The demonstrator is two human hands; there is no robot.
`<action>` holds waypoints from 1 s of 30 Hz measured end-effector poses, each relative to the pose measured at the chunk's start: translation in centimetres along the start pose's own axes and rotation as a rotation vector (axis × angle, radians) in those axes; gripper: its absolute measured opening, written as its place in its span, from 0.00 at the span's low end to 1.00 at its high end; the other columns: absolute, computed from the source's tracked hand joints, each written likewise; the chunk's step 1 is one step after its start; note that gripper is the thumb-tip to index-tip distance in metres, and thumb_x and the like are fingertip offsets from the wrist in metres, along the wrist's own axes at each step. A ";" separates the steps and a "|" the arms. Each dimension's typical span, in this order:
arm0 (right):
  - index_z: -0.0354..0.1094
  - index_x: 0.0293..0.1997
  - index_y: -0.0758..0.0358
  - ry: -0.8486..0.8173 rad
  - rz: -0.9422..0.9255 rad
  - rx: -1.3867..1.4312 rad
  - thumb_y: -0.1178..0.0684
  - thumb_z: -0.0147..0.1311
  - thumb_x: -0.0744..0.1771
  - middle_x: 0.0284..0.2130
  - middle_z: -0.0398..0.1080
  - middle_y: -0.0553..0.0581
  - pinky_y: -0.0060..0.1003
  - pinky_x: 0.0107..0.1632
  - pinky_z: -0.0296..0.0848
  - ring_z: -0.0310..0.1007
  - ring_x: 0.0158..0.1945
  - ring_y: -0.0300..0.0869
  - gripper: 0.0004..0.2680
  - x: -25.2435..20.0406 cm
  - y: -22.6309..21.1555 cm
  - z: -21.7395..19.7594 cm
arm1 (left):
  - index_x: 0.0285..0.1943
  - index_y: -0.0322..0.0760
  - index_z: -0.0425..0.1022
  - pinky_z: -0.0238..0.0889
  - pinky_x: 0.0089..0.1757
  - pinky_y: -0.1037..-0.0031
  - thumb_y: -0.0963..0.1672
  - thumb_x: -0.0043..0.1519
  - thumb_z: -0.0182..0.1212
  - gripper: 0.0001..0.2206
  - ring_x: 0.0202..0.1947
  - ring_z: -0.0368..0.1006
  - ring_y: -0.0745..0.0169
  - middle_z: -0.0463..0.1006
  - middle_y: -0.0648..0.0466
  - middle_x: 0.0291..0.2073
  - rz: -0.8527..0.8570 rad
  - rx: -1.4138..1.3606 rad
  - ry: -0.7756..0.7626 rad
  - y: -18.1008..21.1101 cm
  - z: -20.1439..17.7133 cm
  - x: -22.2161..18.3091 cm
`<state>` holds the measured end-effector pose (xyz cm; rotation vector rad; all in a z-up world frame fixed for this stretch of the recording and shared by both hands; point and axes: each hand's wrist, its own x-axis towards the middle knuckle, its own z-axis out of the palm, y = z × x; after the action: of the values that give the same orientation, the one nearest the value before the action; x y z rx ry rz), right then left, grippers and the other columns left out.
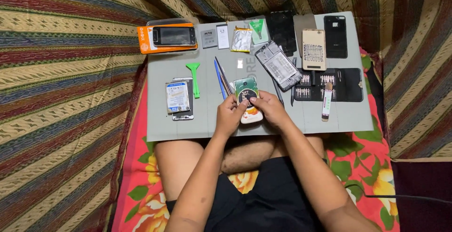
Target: Removing old adhesive residue from a smartphone component using tweezers on a repair bench.
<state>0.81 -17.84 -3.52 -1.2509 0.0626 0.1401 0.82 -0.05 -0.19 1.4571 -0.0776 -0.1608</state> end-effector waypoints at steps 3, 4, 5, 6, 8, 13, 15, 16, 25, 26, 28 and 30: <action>0.74 0.44 0.69 -0.002 0.003 -0.005 0.56 0.57 0.67 0.27 0.76 0.60 0.34 0.37 0.78 0.77 0.30 0.39 0.07 0.0 -0.1 0.0 | 0.36 0.38 0.77 0.66 0.28 0.83 0.46 0.61 0.69 0.08 0.21 0.69 0.76 0.76 0.57 0.18 0.003 0.001 0.003 0.1 0.1 0.0; 0.74 0.44 0.69 -0.003 0.007 -0.011 0.55 0.57 0.67 0.27 0.76 0.60 0.34 0.37 0.78 0.77 0.30 0.40 0.07 0.0 -0.3 0.1 | 0.36 0.38 0.77 0.66 0.28 0.83 0.46 0.61 0.69 0.08 0.21 0.69 0.75 0.76 0.57 0.18 0.005 0.003 0.006 0.2 0.1 0.0; 0.74 0.44 0.69 -0.005 0.008 -0.014 0.55 0.57 0.67 0.27 0.76 0.60 0.34 0.37 0.78 0.77 0.30 0.40 0.07 0.0 -0.3 0.1 | 0.36 0.38 0.77 0.66 0.28 0.83 0.46 0.61 0.69 0.08 0.21 0.69 0.75 0.76 0.57 0.18 0.005 0.001 0.008 0.3 0.1 0.0; 0.74 0.44 0.69 -0.007 0.009 -0.016 0.55 0.57 0.68 0.27 0.76 0.61 0.34 0.38 0.78 0.78 0.30 0.40 0.07 0.0 -0.4 0.1 | 0.36 0.38 0.77 0.66 0.28 0.82 0.46 0.61 0.69 0.08 0.21 0.69 0.75 0.76 0.56 0.18 0.001 0.008 0.013 0.4 0.1 -0.1; 0.74 0.44 0.69 -0.009 0.009 -0.020 0.55 0.57 0.68 0.27 0.77 0.61 0.34 0.38 0.78 0.78 0.31 0.40 0.07 0.1 -0.1 0.0 | 0.35 0.38 0.77 0.66 0.28 0.82 0.46 0.61 0.69 0.08 0.21 0.69 0.75 0.76 0.56 0.18 -0.003 0.013 0.016 0.5 0.1 -0.1; 0.74 0.44 0.69 -0.015 -0.011 -0.027 0.56 0.56 0.68 0.28 0.76 0.61 0.35 0.39 0.78 0.77 0.31 0.40 0.06 0.2 0.0 -0.1 | 0.35 0.39 0.78 0.67 0.28 0.81 0.46 0.60 0.69 0.08 0.21 0.69 0.75 0.77 0.56 0.18 -0.006 0.013 0.018 0.4 0.1 -0.1; 0.74 0.43 0.69 -0.009 -0.013 -0.018 0.56 0.56 0.68 0.28 0.77 0.61 0.35 0.39 0.78 0.78 0.31 0.40 0.06 0.1 -0.1 0.1 | 0.35 0.39 0.77 0.67 0.28 0.81 0.46 0.60 0.69 0.08 0.21 0.69 0.75 0.77 0.56 0.18 -0.006 0.024 0.016 0.9 0.1 -0.2; 0.74 0.43 0.69 -0.006 -0.012 -0.013 0.56 0.56 0.68 0.28 0.77 0.61 0.35 0.39 0.78 0.78 0.31 0.40 0.07 0.0 -0.2 0.1 | 0.35 0.39 0.77 0.67 0.28 0.81 0.46 0.61 0.69 0.08 0.21 0.69 0.76 0.77 0.56 0.18 -0.007 0.031 0.017 1.1 0.2 -0.3; 0.74 0.44 0.69 -0.026 -0.030 -0.005 0.56 0.55 0.68 0.29 0.77 0.61 0.36 0.41 0.78 0.78 0.33 0.41 0.07 -0.1 -0.1 0.0 | 0.38 0.38 0.78 0.70 0.32 0.78 0.46 0.61 0.68 0.08 0.25 0.71 0.73 0.78 0.54 0.22 -0.005 0.037 0.014 0.6 0.1 -0.2; 0.74 0.44 0.69 -0.026 -0.029 -0.005 0.56 0.55 0.68 0.29 0.77 0.61 0.36 0.41 0.78 0.78 0.33 0.41 0.07 0.1 0.2 -0.2 | 0.38 0.38 0.78 0.70 0.32 0.78 0.46 0.61 0.68 0.08 0.25 0.71 0.73 0.78 0.54 0.22 -0.006 0.037 0.015 0.6 0.1 -0.1; 0.72 0.45 0.69 -0.041 -0.046 -0.011 0.56 0.56 0.68 0.29 0.77 0.64 0.37 0.41 0.78 0.78 0.33 0.43 0.07 0.6 0.9 -0.7 | 0.39 0.35 0.78 0.71 0.33 0.73 0.47 0.63 0.67 0.10 0.26 0.73 0.67 0.80 0.48 0.24 0.024 0.078 0.031 0.5 0.1 -0.1; 0.71 0.47 0.69 -0.051 -0.049 0.002 0.57 0.56 0.67 0.26 0.75 0.62 0.34 0.32 0.76 0.76 0.26 0.41 0.08 0.5 0.8 -0.5 | 0.41 0.36 0.78 0.71 0.34 0.73 0.47 0.63 0.66 0.10 0.27 0.73 0.68 0.80 0.49 0.25 0.019 0.055 0.035 0.5 0.0 -0.2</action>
<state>1.20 -18.02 -4.51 -1.2453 -0.0123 0.1297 0.66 0.05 0.34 1.5133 -0.0674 -0.1183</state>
